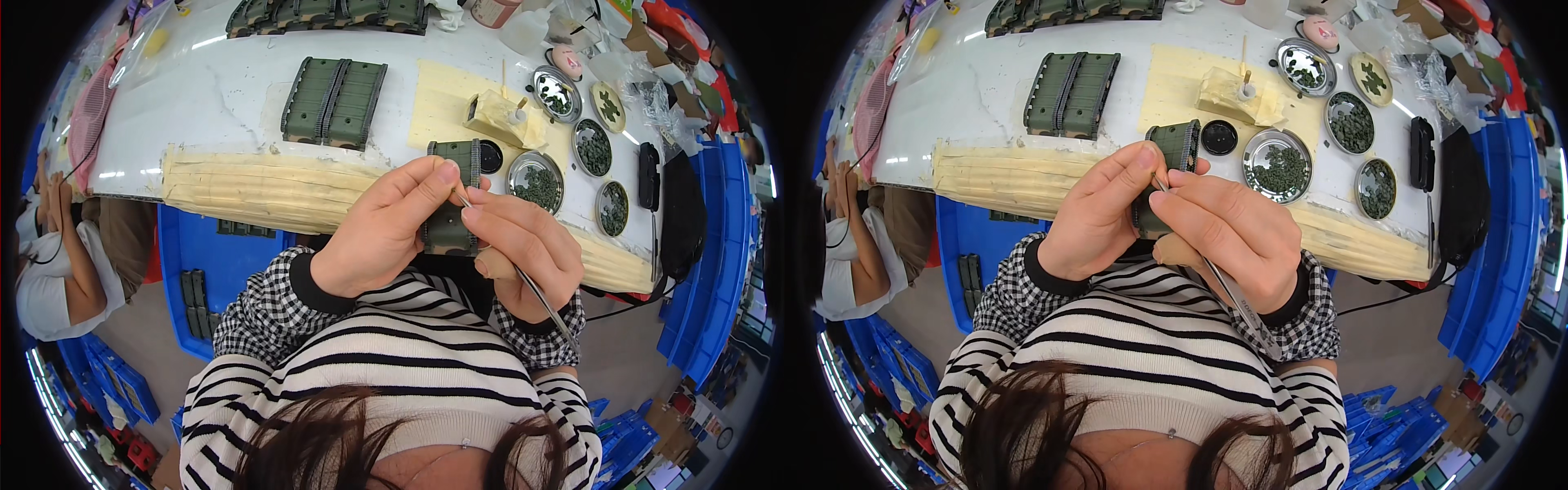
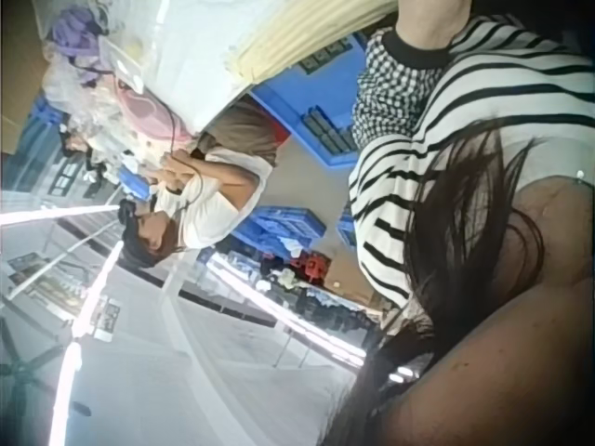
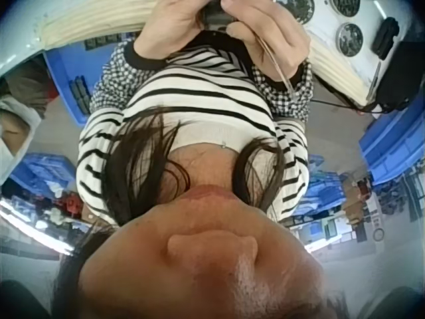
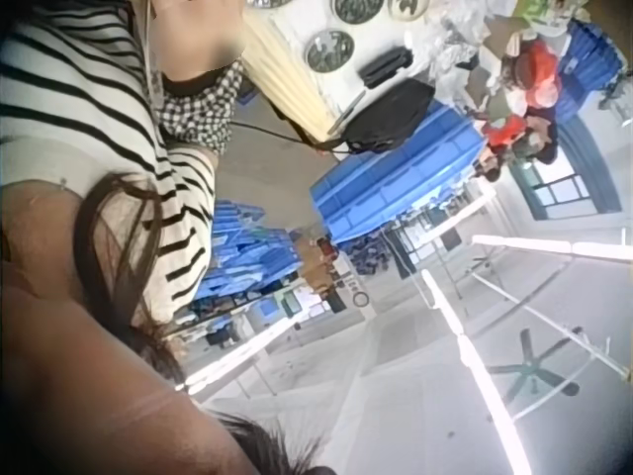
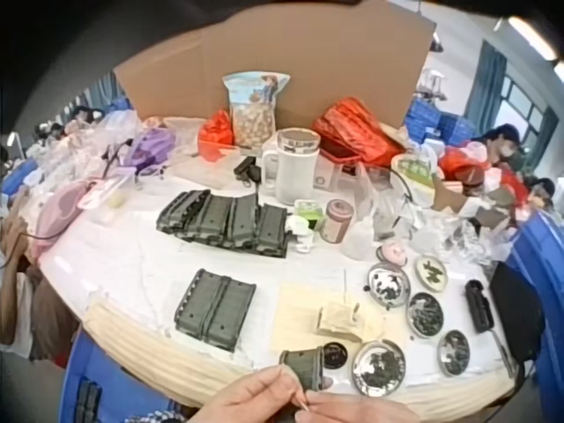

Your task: Assembling small plastic toy parts at a workbench using hands and a thin metal tool.

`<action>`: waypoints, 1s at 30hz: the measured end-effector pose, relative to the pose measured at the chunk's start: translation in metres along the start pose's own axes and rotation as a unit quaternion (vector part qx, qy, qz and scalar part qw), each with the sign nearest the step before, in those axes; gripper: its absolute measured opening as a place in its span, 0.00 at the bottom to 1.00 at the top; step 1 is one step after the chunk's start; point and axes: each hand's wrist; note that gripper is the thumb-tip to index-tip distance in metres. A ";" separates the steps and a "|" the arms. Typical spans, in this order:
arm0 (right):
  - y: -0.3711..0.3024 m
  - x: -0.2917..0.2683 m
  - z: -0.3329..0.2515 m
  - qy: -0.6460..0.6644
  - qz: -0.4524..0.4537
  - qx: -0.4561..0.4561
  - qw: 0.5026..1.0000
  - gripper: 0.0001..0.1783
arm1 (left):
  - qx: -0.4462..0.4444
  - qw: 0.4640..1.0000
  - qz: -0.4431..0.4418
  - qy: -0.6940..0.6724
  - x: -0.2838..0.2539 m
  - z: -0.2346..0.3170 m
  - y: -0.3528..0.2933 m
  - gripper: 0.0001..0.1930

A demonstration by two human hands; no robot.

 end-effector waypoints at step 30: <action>-0.004 0.000 0.007 0.077 0.065 0.051 0.994 0.09 | 0.006 1.000 0.006 0.015 0.001 0.005 -0.003 0.19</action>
Point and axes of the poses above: each hand's wrist, its own y-axis towards the middle knuckle, its own x-axis out of the palm, z = x × y, and after that the axes turned 13 degrees about x, right-handed
